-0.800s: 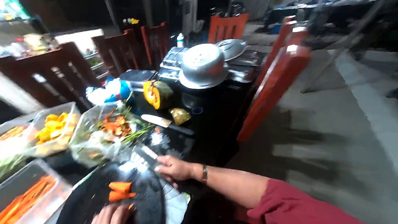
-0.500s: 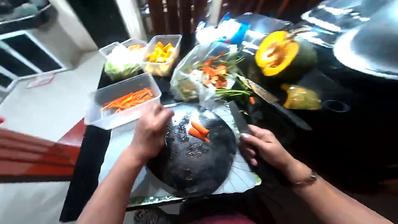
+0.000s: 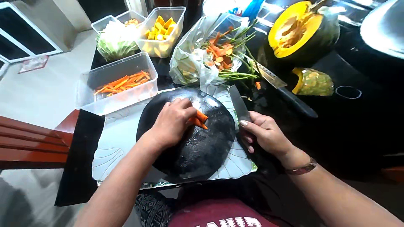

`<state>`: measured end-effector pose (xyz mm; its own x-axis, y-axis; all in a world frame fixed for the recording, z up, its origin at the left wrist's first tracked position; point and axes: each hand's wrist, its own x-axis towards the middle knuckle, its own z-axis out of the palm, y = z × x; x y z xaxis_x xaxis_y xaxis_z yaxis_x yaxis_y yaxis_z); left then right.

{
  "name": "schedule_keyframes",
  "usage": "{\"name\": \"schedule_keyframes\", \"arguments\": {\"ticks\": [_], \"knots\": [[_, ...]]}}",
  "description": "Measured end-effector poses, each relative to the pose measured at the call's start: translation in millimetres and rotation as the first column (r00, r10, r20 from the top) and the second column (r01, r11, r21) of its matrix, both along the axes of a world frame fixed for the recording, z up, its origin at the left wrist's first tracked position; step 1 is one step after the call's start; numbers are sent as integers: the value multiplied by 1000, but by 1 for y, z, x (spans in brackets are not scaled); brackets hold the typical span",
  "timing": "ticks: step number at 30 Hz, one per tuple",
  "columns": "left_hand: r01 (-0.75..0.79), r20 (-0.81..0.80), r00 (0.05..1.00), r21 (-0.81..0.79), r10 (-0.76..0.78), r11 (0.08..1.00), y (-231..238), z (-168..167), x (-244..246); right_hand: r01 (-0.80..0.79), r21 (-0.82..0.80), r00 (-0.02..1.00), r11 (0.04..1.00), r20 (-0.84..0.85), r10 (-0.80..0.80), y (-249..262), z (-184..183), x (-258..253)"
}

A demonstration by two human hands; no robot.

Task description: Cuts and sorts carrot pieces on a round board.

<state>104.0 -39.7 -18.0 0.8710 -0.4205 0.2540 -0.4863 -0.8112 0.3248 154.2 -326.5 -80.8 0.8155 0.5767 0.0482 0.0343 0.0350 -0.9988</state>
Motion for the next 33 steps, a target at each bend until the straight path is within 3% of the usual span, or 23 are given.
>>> {"name": "schedule_keyframes", "arguments": {"ticks": [4, 8, 10, 12, 16, 19, 22, 27, 31, 33], "knots": [[-14, -40, 999, -68, 12, 998, 4, -7, -1, 15, -6, 1000, 1000, -23, -15, 2, 2, -2], [62, -124, 989, -181, -85, 982, 8, -2, -19, 10, -37, 1000, 999, -14, -11, 3, 6, -3], [35, -131, 989, -202, -63, 979, 8, 0, -31, -6, -146, 997, 989, 77, 17, 4, 12, -6], [-55, -133, 991, -258, 21, 965, 5, -3, -42, -63, -310, 960, 949, 242, 143, 6, 22, -12], [-225, -75, 974, -426, 213, 877, 4, -12, -56, -36, -637, 752, 770, 490, 441, 24, 47, -34], [-284, 51, 931, -523, 362, 804, 6, -1, -58, -6, -820, 714, 572, 397, 577, 39, 74, -53], [-241, 235, 864, -583, 445, 775, 3, 22, -45, 21, -894, 676, 448, 342, 652, 48, 86, -57], [-217, 332, 837, -528, 435, 821, -24, 42, -16, 30, -931, 668, 365, 290, 685, 57, 90, -53], [-222, 279, 881, -469, 382, 855, -41, 32, 7, 18, -941, 673, 337, 261, 692, 59, 87, -51], [-279, 167, 915, -400, 368, 873, -46, 28, 16, 14, -950, 679, 311, 237, 695, 61, 89, -52]]}}
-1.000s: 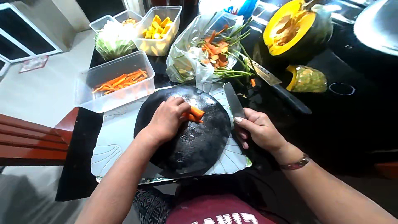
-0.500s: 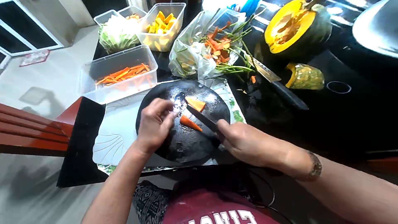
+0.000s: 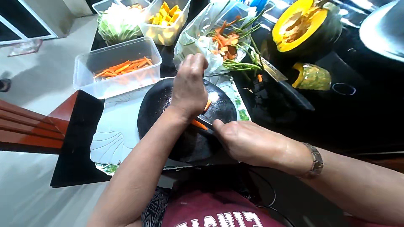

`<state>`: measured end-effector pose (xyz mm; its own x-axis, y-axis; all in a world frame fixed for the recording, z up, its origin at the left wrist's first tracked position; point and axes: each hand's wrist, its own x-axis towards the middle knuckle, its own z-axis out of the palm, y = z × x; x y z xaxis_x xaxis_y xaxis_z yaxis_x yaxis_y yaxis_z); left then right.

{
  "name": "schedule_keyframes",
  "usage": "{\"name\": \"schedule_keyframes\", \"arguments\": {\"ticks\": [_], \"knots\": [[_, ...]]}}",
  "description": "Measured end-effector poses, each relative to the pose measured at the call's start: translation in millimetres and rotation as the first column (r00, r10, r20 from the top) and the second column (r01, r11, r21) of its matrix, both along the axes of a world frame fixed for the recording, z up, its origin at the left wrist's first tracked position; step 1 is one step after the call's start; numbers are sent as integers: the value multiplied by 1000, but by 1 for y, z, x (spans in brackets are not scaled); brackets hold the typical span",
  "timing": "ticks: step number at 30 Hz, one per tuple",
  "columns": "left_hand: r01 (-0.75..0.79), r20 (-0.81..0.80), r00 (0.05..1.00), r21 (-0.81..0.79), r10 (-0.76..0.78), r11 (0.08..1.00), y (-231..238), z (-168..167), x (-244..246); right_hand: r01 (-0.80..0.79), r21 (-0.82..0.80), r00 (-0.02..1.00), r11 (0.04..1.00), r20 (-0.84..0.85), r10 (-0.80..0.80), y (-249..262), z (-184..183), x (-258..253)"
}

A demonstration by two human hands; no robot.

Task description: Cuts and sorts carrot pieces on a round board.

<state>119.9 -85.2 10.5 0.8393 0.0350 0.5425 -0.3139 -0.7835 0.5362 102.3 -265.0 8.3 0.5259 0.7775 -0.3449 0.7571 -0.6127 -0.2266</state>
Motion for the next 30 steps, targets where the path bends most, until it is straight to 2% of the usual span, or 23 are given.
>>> {"name": "schedule_keyframes", "arguments": {"ticks": [5, 6, 9, 12, 13, 16, 19, 21, 26, 30], "knots": [[91, -346, 937, 114, -46, 989, -8, -16, 14, -18, 11, 1000, 1000, 24, 17, 4, 0, -5], [124, -366, 928, 135, -67, 983, -9, -20, 16, -20, 3, 1000, 1000, 17, 20, 5, -1, -3], [165, -347, 931, 116, -116, 979, -5, -38, 20, -17, -50, 999, 999, -38, 15, 11, -1, 3], [128, -130, 984, 39, -122, 991, -2, -46, 25, 28, -62, 993, 998, -116, -35, 13, 2, 12], [113, -103, 988, -3, -112, 994, -1, -47, 24, 43, -61, 990, 997, -132, -50, 13, 2, 12], [76, -50, 995, -93, -81, 993, 7, -40, 10, 88, -49, 974, 995, -203, -96, 14, 4, 11], [56, -67, 996, -140, -66, 989, 17, -25, -20, 195, 18, 909, 981, -379, -174, 10, 4, 18], [46, -29, 998, -161, -52, 986, 24, -23, -38, 242, 29, 881, 970, -425, -207, 5, 2, 18], [-82, 92, 990, -274, 111, 958, 33, -20, -47, 90, 110, 988, 990, -136, -74, -6, -2, 6], [-100, 177, 972, -276, 153, 956, 23, -12, -35, -9, 122, 999, 992, 37, 4, -9, 0, -5]]}}
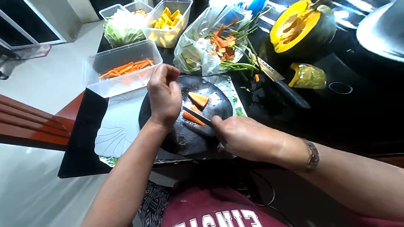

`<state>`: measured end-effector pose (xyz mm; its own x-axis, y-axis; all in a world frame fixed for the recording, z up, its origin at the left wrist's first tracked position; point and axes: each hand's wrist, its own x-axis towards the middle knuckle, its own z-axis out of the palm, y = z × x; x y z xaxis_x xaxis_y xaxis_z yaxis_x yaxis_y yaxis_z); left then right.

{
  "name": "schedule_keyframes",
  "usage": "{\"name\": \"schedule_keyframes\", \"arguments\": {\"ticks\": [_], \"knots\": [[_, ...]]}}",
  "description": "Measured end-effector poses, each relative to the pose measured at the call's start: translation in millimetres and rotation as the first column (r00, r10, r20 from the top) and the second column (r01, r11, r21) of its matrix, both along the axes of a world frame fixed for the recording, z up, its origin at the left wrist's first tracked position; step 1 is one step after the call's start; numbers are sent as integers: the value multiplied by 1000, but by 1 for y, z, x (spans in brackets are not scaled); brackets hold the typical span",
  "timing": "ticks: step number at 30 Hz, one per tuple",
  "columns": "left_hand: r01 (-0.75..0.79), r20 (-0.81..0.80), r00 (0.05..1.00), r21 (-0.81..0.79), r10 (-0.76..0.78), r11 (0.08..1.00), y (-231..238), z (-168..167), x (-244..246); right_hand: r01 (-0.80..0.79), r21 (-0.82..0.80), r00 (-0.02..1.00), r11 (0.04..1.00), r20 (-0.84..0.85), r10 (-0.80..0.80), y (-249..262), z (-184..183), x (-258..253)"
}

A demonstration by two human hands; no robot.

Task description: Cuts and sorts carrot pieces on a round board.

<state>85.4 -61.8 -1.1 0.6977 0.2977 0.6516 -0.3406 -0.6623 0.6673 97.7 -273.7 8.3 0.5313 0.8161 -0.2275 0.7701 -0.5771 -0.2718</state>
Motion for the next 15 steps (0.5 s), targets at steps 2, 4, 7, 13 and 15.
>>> {"name": "schedule_keyframes", "arguments": {"ticks": [2, 4, 7, 13, 15], "knots": [[7, 23, 1000, 37, -8, 999, -7, 3, 9, -13, -49, 1000, 999, 14, 14, 3, 3, -2], [13, 8, 1000, 59, -13, 998, -14, 4, 18, -26, -81, 999, 996, 27, 28, 5, 4, -2], [6, -29, 1000, 113, -2, 994, -24, 0, 29, -50, -82, 996, 995, 67, 56, 7, 1, 0], [39, -176, 984, 195, -4, 980, -30, -8, 41, -59, -72, 993, 996, 100, 66, 8, -3, 1], [79, -224, 974, 217, -29, 973, -30, -13, 43, -65, -71, 991, 995, 112, 73, 8, -4, 1]]}}
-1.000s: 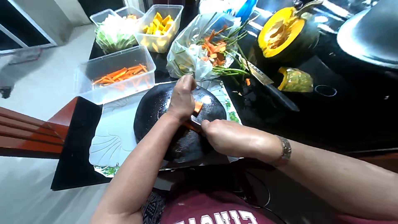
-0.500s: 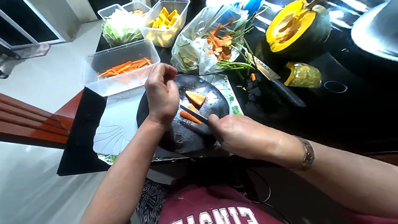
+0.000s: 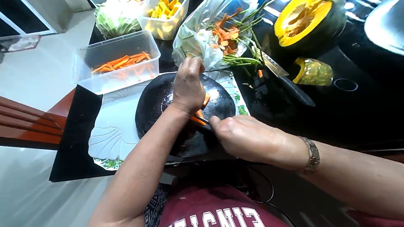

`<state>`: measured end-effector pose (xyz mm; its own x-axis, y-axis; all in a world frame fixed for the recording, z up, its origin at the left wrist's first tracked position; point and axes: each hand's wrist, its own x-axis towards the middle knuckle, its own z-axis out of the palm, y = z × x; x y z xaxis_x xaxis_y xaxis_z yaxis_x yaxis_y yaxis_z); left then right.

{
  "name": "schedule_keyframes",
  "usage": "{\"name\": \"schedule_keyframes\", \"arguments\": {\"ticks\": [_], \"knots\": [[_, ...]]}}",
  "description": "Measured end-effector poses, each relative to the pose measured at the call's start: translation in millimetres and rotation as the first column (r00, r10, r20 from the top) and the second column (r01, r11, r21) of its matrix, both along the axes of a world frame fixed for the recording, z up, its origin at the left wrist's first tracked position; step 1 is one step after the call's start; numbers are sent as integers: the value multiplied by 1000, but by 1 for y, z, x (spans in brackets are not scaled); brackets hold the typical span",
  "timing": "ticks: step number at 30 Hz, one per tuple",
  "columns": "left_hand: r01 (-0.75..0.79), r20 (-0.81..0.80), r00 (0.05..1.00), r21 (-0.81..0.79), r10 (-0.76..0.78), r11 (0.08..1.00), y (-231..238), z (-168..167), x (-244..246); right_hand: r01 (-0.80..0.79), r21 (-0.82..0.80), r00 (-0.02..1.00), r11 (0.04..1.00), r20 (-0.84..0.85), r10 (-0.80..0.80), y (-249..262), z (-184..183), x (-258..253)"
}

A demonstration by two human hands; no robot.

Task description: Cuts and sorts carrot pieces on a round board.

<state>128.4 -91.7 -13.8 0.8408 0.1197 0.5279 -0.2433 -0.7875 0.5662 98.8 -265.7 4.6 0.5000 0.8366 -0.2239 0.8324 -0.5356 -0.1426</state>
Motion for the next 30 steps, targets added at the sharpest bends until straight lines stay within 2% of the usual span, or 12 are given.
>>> {"name": "schedule_keyframes", "arguments": {"ticks": [5, 9, 11, 14, 18, 20, 24, 30], "knots": [[116, -89, 990, 95, -107, 989, 1, -5, 0, -36, 7, 999, 999, 28, 36, 0, -2, 0], [112, -219, 972, 107, -87, 988, 4, -19, 5, -18, -57, 997, 998, -82, 13, 5, -5, 14], [106, -191, 978, 85, -88, 991, 5, -19, 9, 11, -65, 990, 998, -138, -20, 6, -4, 20], [70, -29, 997, -4, -70, 998, 9, -20, 7, 67, -82, 968, 994, -238, -85, 8, 0, 20], [51, -23, 998, -160, -55, 986, 21, 3, -28, 193, -50, 801, 980, -569, -187, 5, 6, 21], [67, 21, 998, -177, -65, 982, 29, 8, -49, 242, -6, 730, 970, -657, -186, -2, 7, 17], [87, 20, 996, -88, -85, 992, 41, -3, -78, 271, 170, 781, 948, -614, -113, -16, 9, 18], [269, -246, 937, 59, -248, 961, 41, -18, -83, 289, 205, 840, 935, -523, -145, -22, 8, 17]]}}
